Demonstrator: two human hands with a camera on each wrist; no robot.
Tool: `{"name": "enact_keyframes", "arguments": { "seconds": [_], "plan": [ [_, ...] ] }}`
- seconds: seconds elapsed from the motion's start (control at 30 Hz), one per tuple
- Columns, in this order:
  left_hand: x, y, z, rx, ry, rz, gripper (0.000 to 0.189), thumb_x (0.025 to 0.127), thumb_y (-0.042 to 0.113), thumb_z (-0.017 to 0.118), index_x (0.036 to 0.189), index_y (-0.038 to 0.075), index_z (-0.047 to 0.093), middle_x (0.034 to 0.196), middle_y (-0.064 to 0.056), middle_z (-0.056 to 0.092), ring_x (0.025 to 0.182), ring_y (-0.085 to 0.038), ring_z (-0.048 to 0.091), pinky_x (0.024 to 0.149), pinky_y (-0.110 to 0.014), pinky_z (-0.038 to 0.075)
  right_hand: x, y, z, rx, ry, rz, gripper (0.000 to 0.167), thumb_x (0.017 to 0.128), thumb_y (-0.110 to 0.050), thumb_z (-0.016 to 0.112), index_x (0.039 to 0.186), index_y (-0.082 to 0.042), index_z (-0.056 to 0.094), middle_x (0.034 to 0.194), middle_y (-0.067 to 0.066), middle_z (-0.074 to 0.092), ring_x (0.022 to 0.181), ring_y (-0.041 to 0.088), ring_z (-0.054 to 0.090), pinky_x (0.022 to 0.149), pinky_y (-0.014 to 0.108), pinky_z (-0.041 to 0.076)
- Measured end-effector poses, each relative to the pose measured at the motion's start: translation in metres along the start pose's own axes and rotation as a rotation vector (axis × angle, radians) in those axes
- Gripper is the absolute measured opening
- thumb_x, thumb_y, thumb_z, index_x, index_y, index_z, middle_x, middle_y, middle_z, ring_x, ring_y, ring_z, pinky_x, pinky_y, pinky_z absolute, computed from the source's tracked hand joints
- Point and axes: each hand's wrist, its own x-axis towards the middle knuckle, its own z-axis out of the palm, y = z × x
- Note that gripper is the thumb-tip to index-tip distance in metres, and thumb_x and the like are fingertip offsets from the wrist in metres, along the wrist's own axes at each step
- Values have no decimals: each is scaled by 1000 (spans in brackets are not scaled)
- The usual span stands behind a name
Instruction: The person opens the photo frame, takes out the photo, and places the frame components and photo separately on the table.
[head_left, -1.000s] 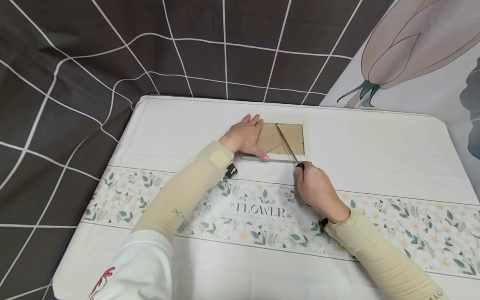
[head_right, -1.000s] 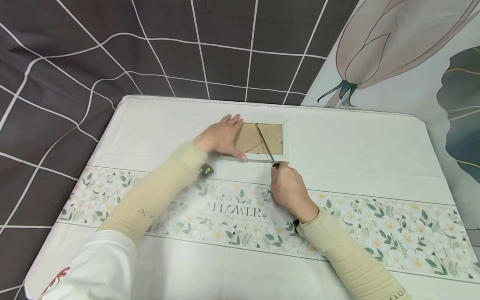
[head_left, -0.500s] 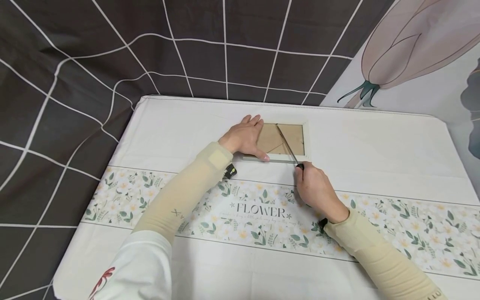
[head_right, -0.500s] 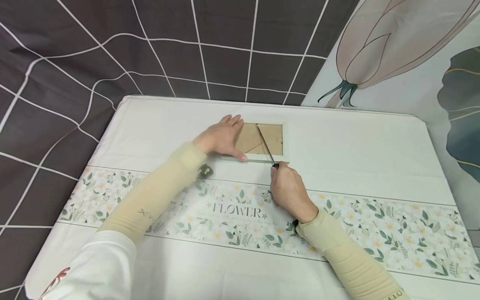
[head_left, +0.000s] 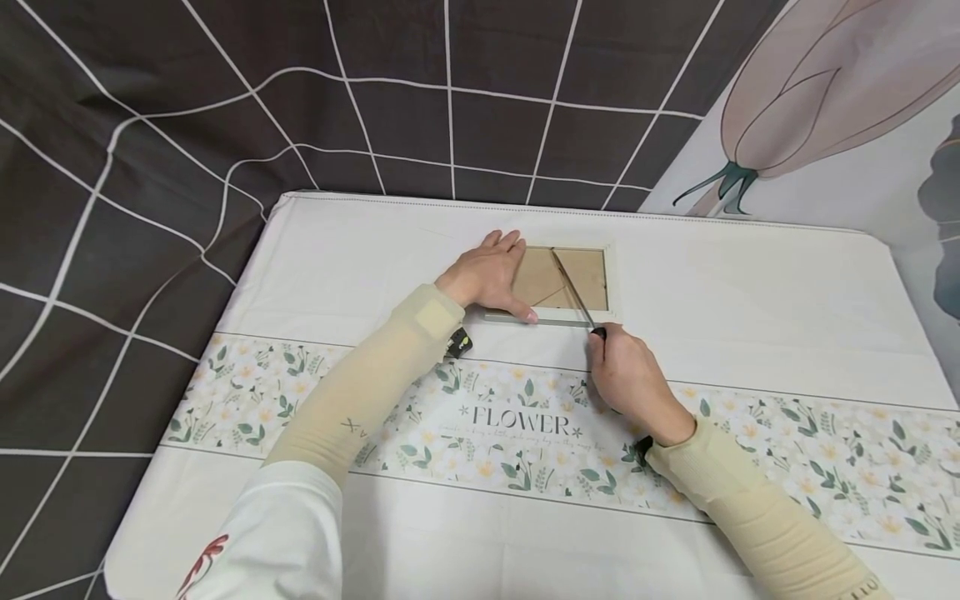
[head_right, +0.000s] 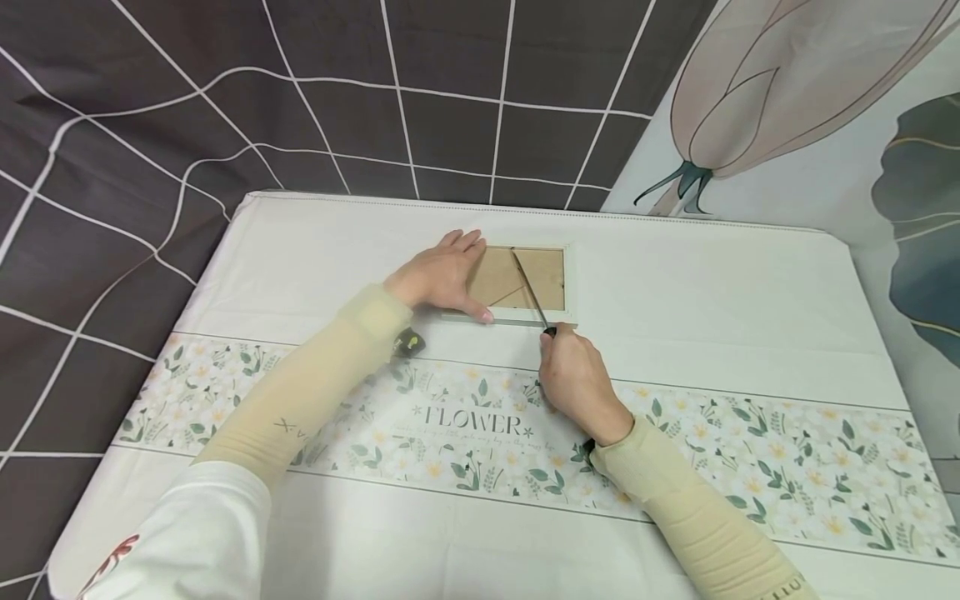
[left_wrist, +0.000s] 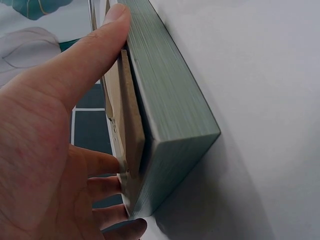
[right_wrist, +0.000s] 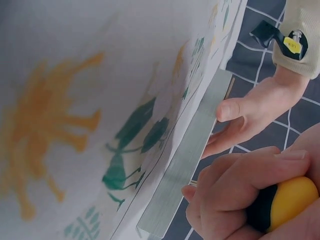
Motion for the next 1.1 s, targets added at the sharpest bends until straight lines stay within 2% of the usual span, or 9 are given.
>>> {"name": "enact_keyframes", "arguments": {
  "seconds": [0.7,0.93,1.1],
  "plan": [
    [-2,1,-1,-3,4,-3,131,72,75,73,160,0,12,168,-15,6,154,-37,4,125,-38,12,1,-1,0,3,16,-14,42,109,-16,35,131,17,49,87,19,61,73,28,60,61,39,50],
    [-2,1,-1,-10,-3,-1,131,72,75,73,160,-1,12,168,-15,5,154,-38,4,125,-39,12,0,-3,-1,9,3,-4,41,109,-16,34,131,16,49,82,17,59,67,26,59,52,34,47],
    [-2,1,-2,-11,-5,0,131,72,75,72,160,-1,12,168,-15,4,154,-38,3,125,-39,12,1,-4,-2,13,2,-5,42,109,-16,34,132,17,48,82,17,59,65,25,58,51,33,46]
  ]
}}
